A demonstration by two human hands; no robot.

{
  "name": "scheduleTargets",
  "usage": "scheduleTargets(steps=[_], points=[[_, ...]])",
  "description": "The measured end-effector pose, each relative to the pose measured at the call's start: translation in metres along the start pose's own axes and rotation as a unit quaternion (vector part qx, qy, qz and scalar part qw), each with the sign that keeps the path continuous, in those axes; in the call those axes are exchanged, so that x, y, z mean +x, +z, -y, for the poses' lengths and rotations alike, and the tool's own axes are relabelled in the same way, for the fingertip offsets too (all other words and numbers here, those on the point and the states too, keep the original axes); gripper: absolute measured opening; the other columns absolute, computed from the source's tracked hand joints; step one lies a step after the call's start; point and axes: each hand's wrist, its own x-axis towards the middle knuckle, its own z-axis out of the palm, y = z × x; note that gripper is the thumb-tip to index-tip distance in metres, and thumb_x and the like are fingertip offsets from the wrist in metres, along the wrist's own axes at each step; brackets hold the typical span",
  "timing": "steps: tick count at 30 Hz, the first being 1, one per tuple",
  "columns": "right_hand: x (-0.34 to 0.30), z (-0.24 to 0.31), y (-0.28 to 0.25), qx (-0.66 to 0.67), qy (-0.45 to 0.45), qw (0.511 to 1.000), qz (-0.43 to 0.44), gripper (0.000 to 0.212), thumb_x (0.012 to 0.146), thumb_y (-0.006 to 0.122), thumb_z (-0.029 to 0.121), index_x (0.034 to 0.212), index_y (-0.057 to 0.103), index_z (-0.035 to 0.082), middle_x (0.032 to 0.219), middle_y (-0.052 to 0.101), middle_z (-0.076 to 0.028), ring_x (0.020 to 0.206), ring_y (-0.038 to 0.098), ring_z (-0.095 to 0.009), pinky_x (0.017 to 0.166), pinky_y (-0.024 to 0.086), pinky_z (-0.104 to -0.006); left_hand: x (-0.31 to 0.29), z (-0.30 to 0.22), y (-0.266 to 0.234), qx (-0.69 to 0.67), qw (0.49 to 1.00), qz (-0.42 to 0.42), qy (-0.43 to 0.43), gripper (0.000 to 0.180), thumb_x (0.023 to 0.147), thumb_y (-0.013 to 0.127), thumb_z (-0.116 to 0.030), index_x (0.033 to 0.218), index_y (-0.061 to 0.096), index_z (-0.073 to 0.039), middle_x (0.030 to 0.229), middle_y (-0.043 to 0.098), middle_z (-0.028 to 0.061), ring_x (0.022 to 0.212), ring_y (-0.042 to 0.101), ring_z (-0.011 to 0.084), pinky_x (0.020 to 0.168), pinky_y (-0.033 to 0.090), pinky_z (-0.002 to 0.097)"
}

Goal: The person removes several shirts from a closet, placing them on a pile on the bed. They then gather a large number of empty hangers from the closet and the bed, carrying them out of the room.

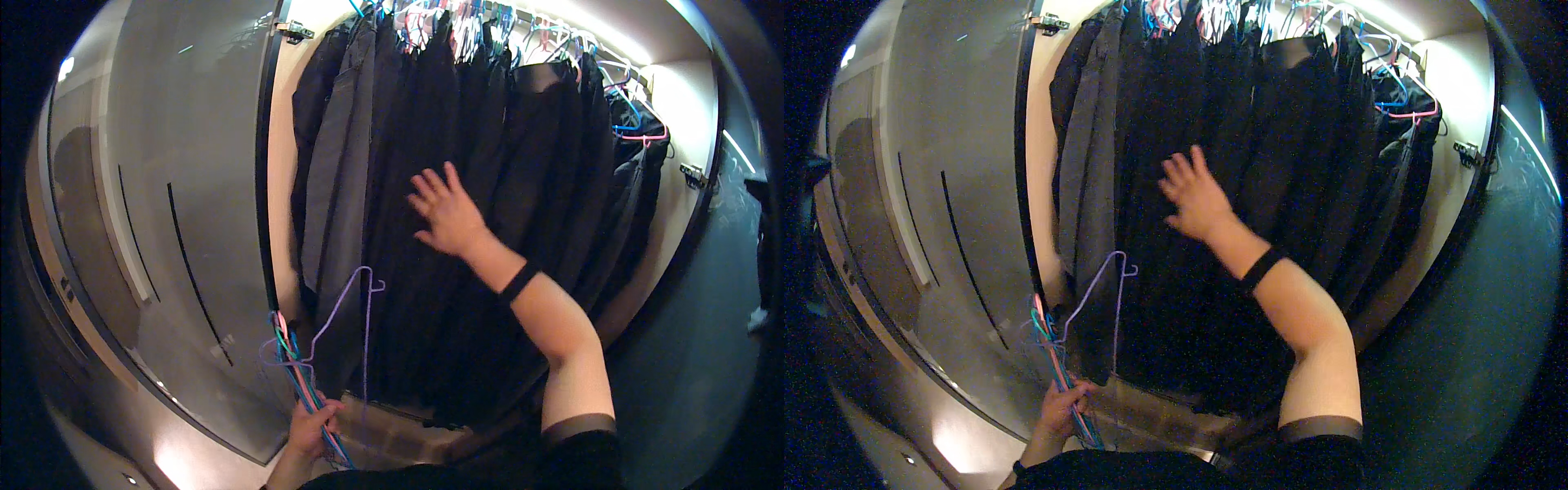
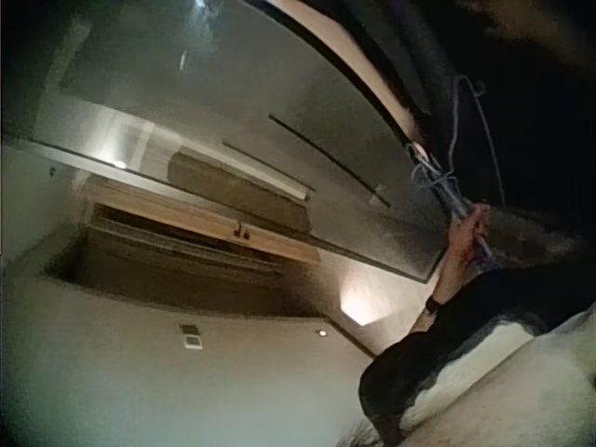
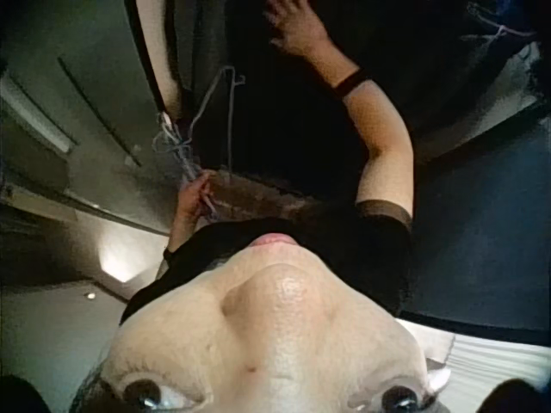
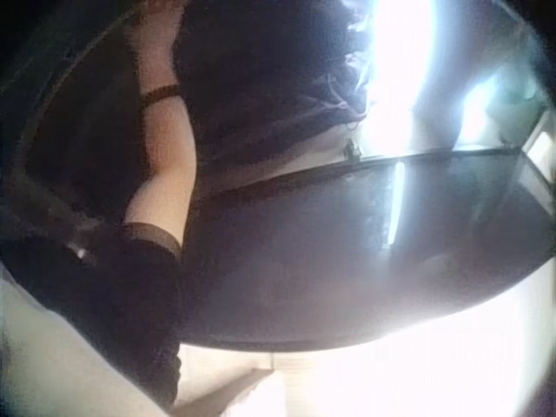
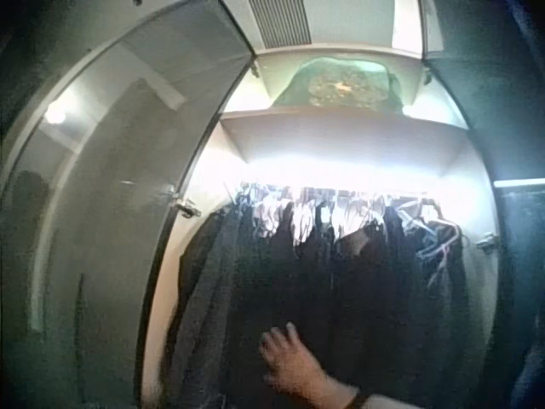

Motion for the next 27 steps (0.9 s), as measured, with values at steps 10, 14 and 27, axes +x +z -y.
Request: scheduleTargets(steps=[10,14,27], points=[[-0.057,-0.075,0.076,-0.136,0.134,0.960,0.204,0.058,0.085,0.055,0.040,0.136,0.047,0.015,0.154,0.023,-0.009,0.143,0.016,-0.029,0.112,0.012,-0.0582,-0.001,0.004,-0.010,-0.012,0.999,-0.045,0.004,0.025,0.086,0.058,0.000,0.102,0.042,-0.010,0.091,0.063,0.0188,0.055,0.052,0.0147,0.049,0.047,0.0312],[-0.059,-0.085,0.071,-0.143,0.144,0.954,0.222,0.054,0.086,0.052,0.030,0.137,0.046,0.015,0.155,0.020,-0.008,0.143,0.015,-0.029,0.112,0.012,-0.0588,0.003,0.016,-0.041,-0.020,0.998,-0.057,-0.016,0.024,0.086,0.058,-0.001,0.103,0.043,-0.009,0.089,0.063,0.0167,0.055,0.051,0.0138,0.049,0.046,0.0308],[-0.056,-0.031,0.057,-0.153,0.153,0.959,0.182,0.071,0.084,0.055,0.027,0.147,0.026,0.012,0.156,0.015,-0.007,0.143,0.014,-0.027,0.110,0.014,-0.0618,-0.012,0.035,-0.128,-0.109,0.970,-0.184,-0.115,0.008,0.085,0.057,-0.002,0.092,0.053,0.000,0.082,0.064,0.0142,0.056,0.051,0.0131,0.052,0.044,0.0268]])
